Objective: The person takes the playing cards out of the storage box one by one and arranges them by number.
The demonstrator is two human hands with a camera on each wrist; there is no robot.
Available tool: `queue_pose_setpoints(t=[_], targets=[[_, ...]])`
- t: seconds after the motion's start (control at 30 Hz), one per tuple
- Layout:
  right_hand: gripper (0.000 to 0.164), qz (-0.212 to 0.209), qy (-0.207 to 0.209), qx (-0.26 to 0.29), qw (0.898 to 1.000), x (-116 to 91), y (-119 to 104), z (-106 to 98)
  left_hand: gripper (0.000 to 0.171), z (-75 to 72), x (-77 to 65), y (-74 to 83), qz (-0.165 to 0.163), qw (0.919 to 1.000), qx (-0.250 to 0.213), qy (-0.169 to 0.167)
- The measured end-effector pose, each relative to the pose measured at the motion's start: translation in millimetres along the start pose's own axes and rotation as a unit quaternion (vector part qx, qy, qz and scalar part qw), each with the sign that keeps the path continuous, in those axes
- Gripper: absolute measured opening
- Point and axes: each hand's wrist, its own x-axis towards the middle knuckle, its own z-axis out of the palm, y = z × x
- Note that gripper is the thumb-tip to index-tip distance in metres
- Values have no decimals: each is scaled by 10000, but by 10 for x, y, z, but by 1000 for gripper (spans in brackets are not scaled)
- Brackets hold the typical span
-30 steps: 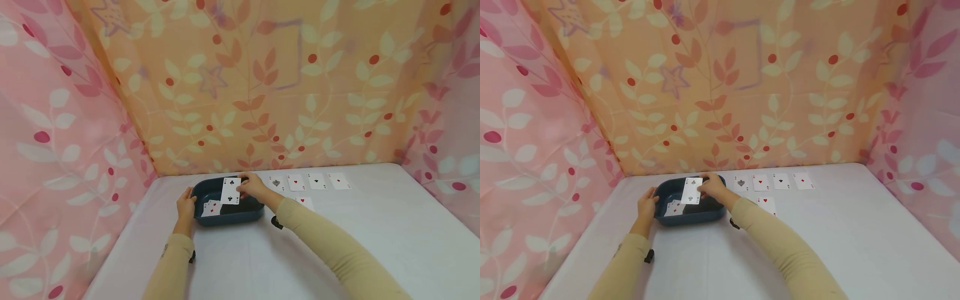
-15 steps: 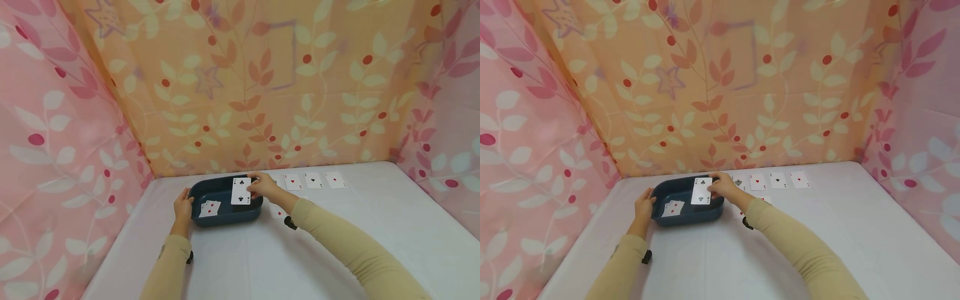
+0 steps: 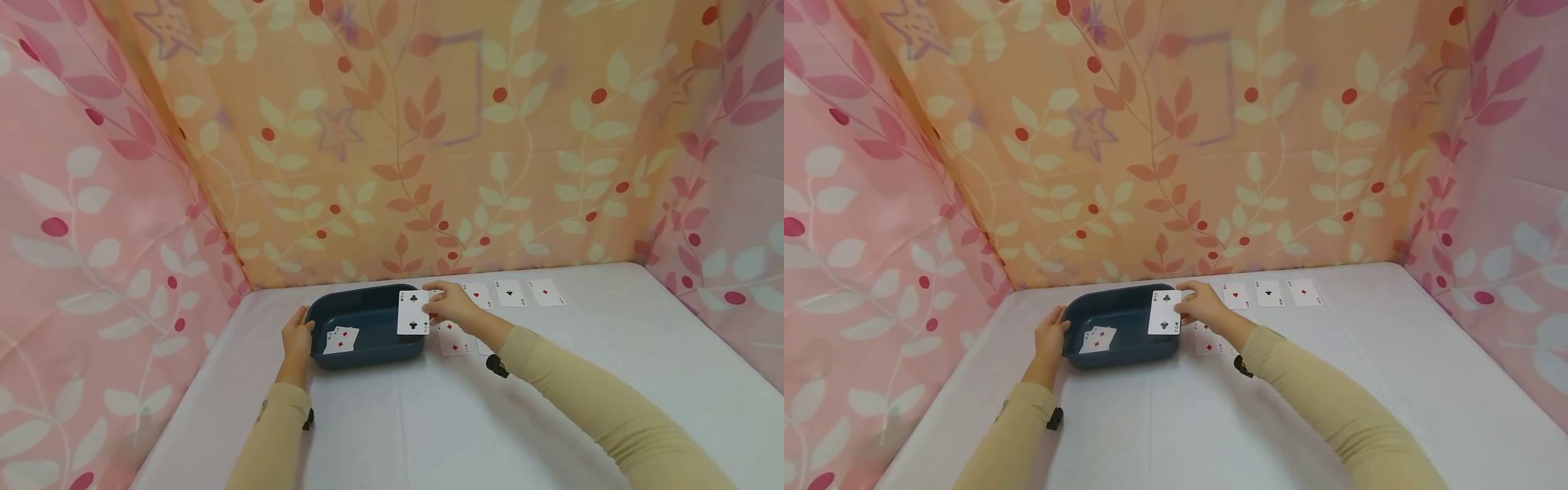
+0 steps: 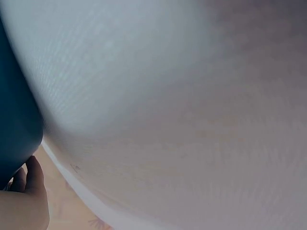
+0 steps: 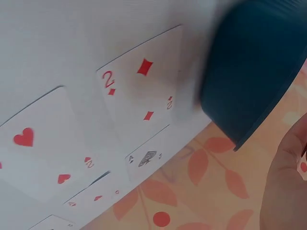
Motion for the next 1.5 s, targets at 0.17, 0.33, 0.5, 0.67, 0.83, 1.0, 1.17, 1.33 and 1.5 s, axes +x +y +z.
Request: queue_pose_setpoints(t=[0.17,0.33,0.5,0.67,0.83,1.0,1.17,1.33,1.5], targets=[[54,18,22,-1,10000,-53,23,-88,54,-3,6,-1,-25,10000,23,15],[54,-107,-29,198,9997,-115,48,-171,55,-1,-21,14,8,10000,-85,-24],[54,-141,-4,165,9998,-167,82,-256,55,-5,-32,21,14,10000,-86,-44],[54,-81,89,80,9999,-191,129,-348,55,-14,-2,10,26,10000,2,-14],[54,-47,85,45,9999,-203,182,-426,54,-22,17,5,47,10000,75,11],[56,-123,101,6,9999,-240,234,-514,54,-21,15,2,26,10000,38,26],[57,-88,154,125,9998,-291,267,-610,54,-10,1,14,33,10000,47,-8],[57,13,222,110,9997,-341,283,-676,54,-5,-6,17,34,9999,138,-28],[58,64,268,104,9996,-387,299,-743,54,8,-17,18,-61,9998,185,-24]])
